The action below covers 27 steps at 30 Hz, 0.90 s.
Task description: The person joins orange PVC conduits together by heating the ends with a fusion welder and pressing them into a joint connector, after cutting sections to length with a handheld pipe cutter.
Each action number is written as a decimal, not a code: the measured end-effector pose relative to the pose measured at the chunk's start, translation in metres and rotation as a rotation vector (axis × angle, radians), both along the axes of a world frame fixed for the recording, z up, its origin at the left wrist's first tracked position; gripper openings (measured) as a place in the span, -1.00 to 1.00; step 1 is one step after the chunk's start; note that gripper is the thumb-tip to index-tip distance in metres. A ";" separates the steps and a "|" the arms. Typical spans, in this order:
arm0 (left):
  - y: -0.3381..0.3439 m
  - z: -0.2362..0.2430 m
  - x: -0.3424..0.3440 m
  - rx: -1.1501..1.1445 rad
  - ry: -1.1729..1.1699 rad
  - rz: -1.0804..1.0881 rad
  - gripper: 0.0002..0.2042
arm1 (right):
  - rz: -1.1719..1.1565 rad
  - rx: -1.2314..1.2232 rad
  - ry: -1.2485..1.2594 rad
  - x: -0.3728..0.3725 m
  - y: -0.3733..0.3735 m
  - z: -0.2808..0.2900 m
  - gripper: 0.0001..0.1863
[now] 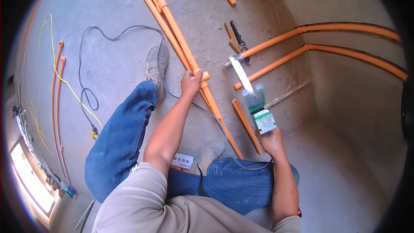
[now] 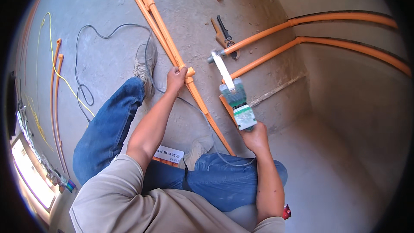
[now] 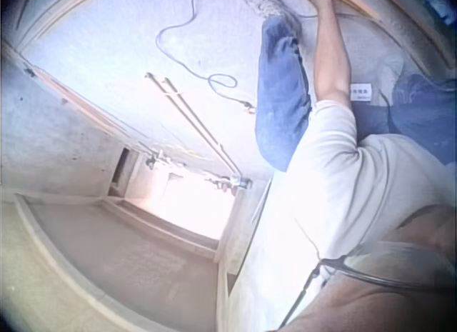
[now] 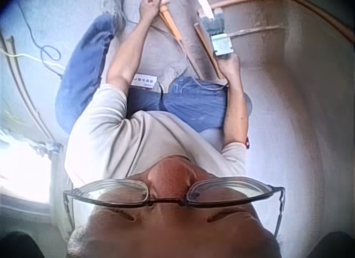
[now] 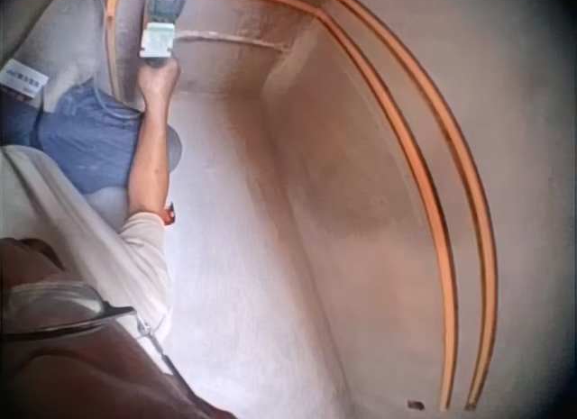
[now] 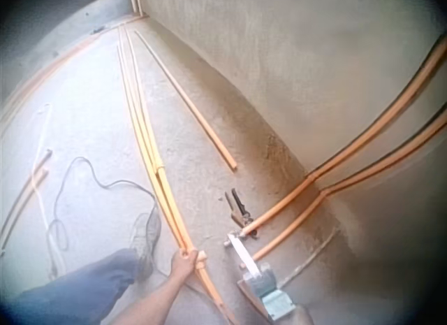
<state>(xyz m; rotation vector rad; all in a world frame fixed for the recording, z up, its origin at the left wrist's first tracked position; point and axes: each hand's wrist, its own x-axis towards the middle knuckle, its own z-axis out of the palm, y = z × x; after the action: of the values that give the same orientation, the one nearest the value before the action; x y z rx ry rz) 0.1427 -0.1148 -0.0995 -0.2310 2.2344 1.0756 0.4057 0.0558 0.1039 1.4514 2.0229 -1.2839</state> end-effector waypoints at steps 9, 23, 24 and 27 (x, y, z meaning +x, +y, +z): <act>-0.024 -0.014 0.006 0.278 0.005 0.062 -0.69 | 0.194 -0.099 -0.190 -0.001 -0.011 -0.039 -0.56; -0.015 -0.003 0.015 0.519 -0.237 0.238 -0.70 | 0.176 -0.100 -0.218 -0.017 -0.013 -0.054 -0.57; -0.013 0.001 0.016 0.536 -0.245 0.250 -0.69 | 0.161 -0.112 -0.212 -0.019 -0.013 -0.053 -0.57; -0.004 0.010 0.019 0.586 -0.256 0.330 -0.69 | 0.140 -0.142 -0.198 -0.025 -0.012 -0.046 -0.60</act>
<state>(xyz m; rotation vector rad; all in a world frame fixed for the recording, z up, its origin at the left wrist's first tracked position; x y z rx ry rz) 0.1622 -0.1191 -0.0896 -0.4611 1.6050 1.7162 0.3808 0.0437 0.0577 1.2935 1.8315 -1.1527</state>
